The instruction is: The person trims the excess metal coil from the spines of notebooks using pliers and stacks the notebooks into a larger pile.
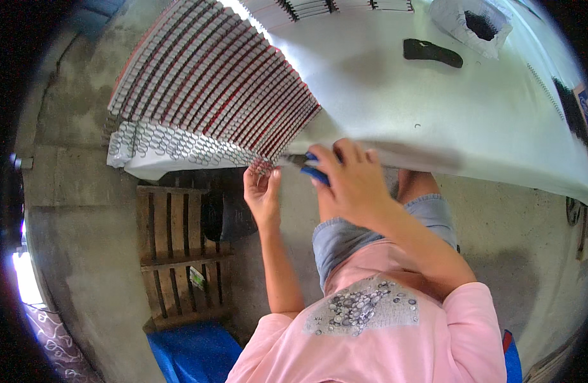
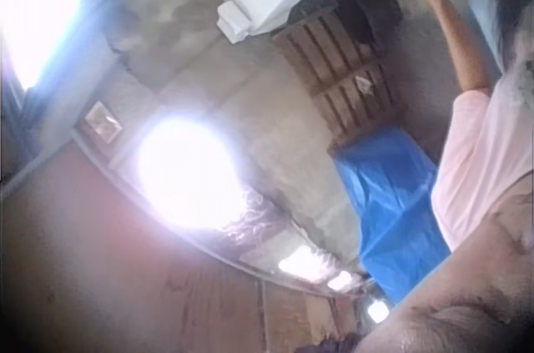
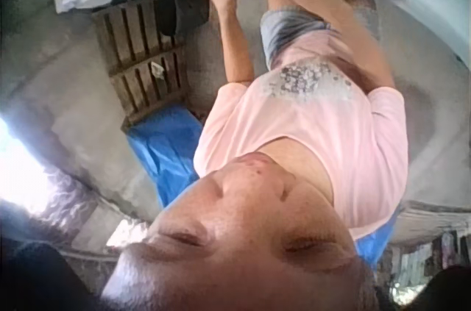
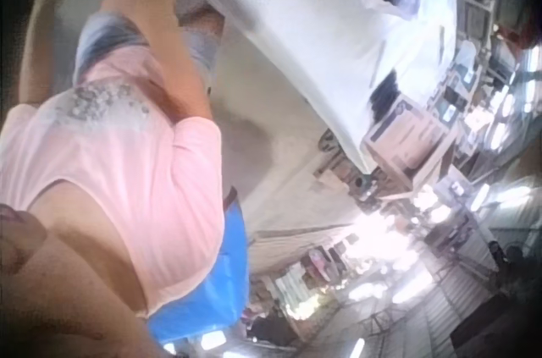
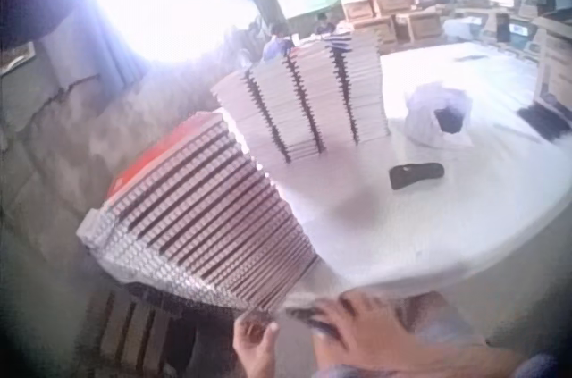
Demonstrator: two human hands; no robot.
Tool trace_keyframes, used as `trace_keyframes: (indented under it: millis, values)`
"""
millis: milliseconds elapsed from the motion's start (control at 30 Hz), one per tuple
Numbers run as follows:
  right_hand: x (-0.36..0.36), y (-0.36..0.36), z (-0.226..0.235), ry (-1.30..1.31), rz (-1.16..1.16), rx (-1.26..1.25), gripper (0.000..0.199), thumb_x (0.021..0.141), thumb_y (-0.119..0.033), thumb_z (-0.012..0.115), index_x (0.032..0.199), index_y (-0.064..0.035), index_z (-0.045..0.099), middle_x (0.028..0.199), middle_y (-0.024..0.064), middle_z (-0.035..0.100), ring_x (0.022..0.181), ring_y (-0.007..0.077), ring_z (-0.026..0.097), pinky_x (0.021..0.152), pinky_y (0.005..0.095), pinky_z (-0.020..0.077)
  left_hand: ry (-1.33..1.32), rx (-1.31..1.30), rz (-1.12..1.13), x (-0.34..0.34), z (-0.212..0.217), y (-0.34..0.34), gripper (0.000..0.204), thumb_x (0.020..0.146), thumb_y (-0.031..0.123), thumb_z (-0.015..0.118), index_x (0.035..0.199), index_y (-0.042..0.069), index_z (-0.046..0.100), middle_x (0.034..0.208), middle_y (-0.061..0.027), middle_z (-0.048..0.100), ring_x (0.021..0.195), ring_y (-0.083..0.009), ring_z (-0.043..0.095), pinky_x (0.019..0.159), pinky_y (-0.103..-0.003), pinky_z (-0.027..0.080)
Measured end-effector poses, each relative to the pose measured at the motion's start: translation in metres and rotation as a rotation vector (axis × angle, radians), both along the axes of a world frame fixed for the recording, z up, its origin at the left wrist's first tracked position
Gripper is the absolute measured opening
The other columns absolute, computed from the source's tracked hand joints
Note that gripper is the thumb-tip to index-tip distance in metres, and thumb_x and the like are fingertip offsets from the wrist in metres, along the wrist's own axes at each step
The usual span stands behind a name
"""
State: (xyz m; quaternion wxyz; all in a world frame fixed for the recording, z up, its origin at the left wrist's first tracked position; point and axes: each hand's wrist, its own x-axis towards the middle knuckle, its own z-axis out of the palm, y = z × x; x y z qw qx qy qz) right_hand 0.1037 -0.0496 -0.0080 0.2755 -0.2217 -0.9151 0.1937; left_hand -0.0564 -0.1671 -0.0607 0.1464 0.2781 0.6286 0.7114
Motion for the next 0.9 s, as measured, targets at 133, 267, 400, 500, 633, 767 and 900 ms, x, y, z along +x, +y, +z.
trace_keyframes:
  millis: [133,267,400,500,633,767,900]
  values:
    - [-0.017,-0.019,-0.013,-0.125,-0.022,0.166,0.062,0.069,-0.028,0.069,0.125,-0.0116,0.048,0.100,0.0055,0.050,0.093,0.0231,0.048,0.075,0.0439,0.0342,0.081,0.004,0.171,0.000,-0.006,0.012,0.020,0.091,0.019,0.058,0.096,0.000,0.054,0.089,-0.0045,0.059,0.072,-0.0084,0.053,0.066,-0.022,0.044]
    - [-0.028,-0.018,-0.018,-0.085,-0.043,0.199,0.055,0.069,-0.028,0.069,0.120,-0.0145,0.052,0.097,0.0040,0.051,0.090,0.0231,0.048,0.070,0.0405,0.0345,0.093,0.060,0.210,0.008,-0.005,0.023,0.019,0.093,0.020,0.054,0.097,0.001,0.050,0.084,-0.0038,0.056,0.071,-0.0089,0.052,0.064,-0.023,0.045]
    - [-0.032,-0.018,-0.019,-0.069,-0.075,0.192,0.052,0.068,-0.030,0.069,0.116,-0.0130,0.056,0.099,0.0044,0.052,0.092,0.0230,0.049,0.073,0.0419,0.0370,-0.003,0.172,0.229,0.015,-0.008,0.034,0.019,0.096,0.020,0.047,0.100,0.001,0.043,0.080,-0.0049,0.053,0.068,-0.0101,0.051,0.061,-0.024,0.044]
    - [-0.036,-0.019,-0.016,-0.065,-0.104,0.195,0.051,0.068,-0.030,0.069,0.114,-0.0123,0.057,0.100,0.0046,0.052,0.095,0.0230,0.049,0.077,0.0432,0.0381,0.011,0.204,0.246,0.015,-0.013,0.035,0.019,0.096,0.020,0.045,0.099,0.001,0.041,0.078,-0.0059,0.052,0.065,-0.0104,0.050,0.061,-0.024,0.044]
    - [-0.042,-0.019,-0.017,-0.105,-0.103,0.160,0.051,0.068,-0.029,0.069,0.114,-0.0118,0.057,0.099,0.0055,0.053,0.097,0.0233,0.050,0.081,0.0447,0.0390,0.031,0.193,0.273,0.016,-0.015,0.037,0.020,0.096,0.020,0.045,0.098,0.001,0.041,0.076,-0.0056,0.052,0.065,-0.0098,0.049,0.060,-0.024,0.043]
    - [-0.045,-0.017,-0.023,-0.100,-0.084,0.125,0.049,0.067,-0.029,0.069,0.111,-0.0109,0.057,0.098,0.0065,0.053,0.094,0.0242,0.052,0.079,0.0433,0.0407,0.051,0.193,0.257,0.014,-0.015,0.035,0.020,0.096,0.019,0.046,0.098,0.001,0.041,0.075,-0.0054,0.052,0.064,-0.0099,0.049,0.059,-0.024,0.043]
    - [-0.045,-0.013,-0.028,-0.062,-0.024,0.073,0.046,0.066,-0.028,0.070,0.107,-0.0106,0.057,0.096,0.0073,0.054,0.090,0.0254,0.054,0.074,0.0406,0.0430,0.033,0.179,0.263,0.014,-0.015,0.034,0.019,0.095,0.018,0.047,0.098,0.000,0.042,0.075,-0.0053,0.052,0.064,-0.0100,0.049,0.059,-0.024,0.044]
